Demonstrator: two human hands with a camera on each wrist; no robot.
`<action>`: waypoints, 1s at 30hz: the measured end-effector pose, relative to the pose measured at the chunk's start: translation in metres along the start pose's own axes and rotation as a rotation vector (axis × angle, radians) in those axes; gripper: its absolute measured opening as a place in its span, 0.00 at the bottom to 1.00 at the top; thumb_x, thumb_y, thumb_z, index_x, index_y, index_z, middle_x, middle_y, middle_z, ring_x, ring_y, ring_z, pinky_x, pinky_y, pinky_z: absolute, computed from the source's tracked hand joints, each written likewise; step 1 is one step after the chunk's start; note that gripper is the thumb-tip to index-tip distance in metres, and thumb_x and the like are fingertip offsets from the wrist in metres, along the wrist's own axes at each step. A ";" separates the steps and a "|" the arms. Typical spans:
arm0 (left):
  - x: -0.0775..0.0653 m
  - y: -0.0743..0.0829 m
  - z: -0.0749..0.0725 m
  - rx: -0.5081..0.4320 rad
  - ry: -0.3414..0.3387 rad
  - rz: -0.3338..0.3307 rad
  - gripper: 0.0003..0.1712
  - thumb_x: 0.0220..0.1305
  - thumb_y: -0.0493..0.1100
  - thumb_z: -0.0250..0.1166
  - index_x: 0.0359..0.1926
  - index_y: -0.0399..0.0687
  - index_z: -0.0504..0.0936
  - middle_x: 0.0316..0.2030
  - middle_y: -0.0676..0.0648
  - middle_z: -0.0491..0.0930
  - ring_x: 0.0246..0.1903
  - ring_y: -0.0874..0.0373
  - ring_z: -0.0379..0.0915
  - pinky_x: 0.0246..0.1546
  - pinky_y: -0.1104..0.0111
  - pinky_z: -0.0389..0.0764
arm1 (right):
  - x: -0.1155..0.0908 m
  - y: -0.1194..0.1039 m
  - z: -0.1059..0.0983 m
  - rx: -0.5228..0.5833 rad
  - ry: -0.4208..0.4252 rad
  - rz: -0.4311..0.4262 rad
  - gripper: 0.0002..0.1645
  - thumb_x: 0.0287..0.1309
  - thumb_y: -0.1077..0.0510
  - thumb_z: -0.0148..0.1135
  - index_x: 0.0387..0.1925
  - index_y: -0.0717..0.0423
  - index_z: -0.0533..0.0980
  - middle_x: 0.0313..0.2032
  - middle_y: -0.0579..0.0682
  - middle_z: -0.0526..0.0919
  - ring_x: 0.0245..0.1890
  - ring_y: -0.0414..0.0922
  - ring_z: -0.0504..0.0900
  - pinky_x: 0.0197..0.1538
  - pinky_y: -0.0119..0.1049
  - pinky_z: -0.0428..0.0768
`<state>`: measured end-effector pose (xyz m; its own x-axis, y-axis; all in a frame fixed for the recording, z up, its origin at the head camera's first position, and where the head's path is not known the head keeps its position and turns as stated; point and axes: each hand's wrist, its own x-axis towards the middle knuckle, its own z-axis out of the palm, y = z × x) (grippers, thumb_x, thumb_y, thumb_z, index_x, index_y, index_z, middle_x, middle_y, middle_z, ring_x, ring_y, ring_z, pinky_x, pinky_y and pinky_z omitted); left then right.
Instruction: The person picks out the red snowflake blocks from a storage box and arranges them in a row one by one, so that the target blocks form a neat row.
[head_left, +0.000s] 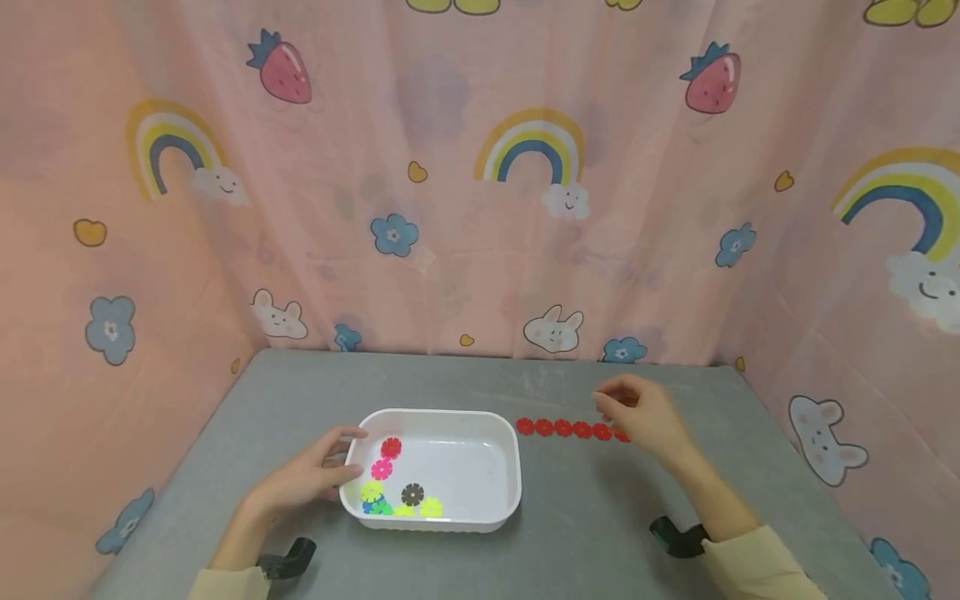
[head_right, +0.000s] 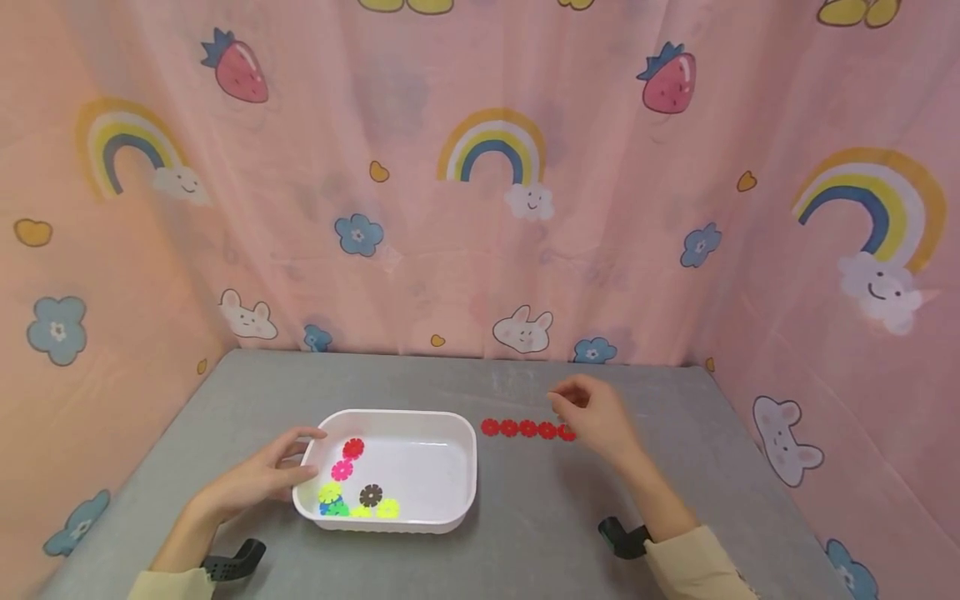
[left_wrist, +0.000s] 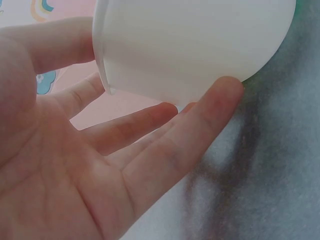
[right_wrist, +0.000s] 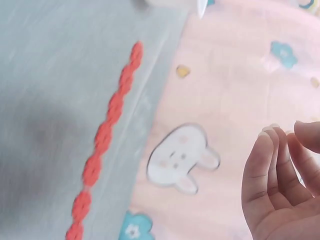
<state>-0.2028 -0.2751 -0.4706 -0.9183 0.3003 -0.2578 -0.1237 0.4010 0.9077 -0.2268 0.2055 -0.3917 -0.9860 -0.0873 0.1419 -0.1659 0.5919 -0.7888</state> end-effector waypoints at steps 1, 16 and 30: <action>0.000 0.000 0.000 -0.002 0.000 0.000 0.36 0.69 0.48 0.67 0.72 0.47 0.62 0.70 0.31 0.61 0.61 0.40 0.71 0.48 0.54 0.85 | 0.000 -0.003 0.004 0.008 -0.003 -0.002 0.15 0.70 0.54 0.64 0.50 0.61 0.80 0.40 0.54 0.84 0.40 0.54 0.84 0.39 0.38 0.84; 0.000 0.002 0.002 0.019 0.011 -0.002 0.35 0.69 0.48 0.67 0.71 0.48 0.63 0.70 0.32 0.61 0.61 0.38 0.70 0.48 0.54 0.85 | 0.010 -0.049 0.076 0.142 -0.064 -0.048 0.08 0.65 0.59 0.67 0.43 0.58 0.83 0.36 0.51 0.84 0.32 0.49 0.82 0.34 0.37 0.85; 0.001 0.000 0.002 0.020 0.020 0.007 0.37 0.68 0.48 0.68 0.72 0.49 0.63 0.71 0.32 0.61 0.60 0.40 0.73 0.47 0.55 0.85 | 0.019 -0.083 0.129 0.193 -0.195 -0.129 0.06 0.65 0.61 0.66 0.41 0.59 0.81 0.31 0.49 0.82 0.29 0.48 0.82 0.33 0.42 0.86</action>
<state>-0.2025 -0.2730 -0.4719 -0.9266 0.2859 -0.2441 -0.1094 0.4162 0.9027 -0.2337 0.0516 -0.4009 -0.9379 -0.3151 0.1451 -0.2711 0.4048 -0.8733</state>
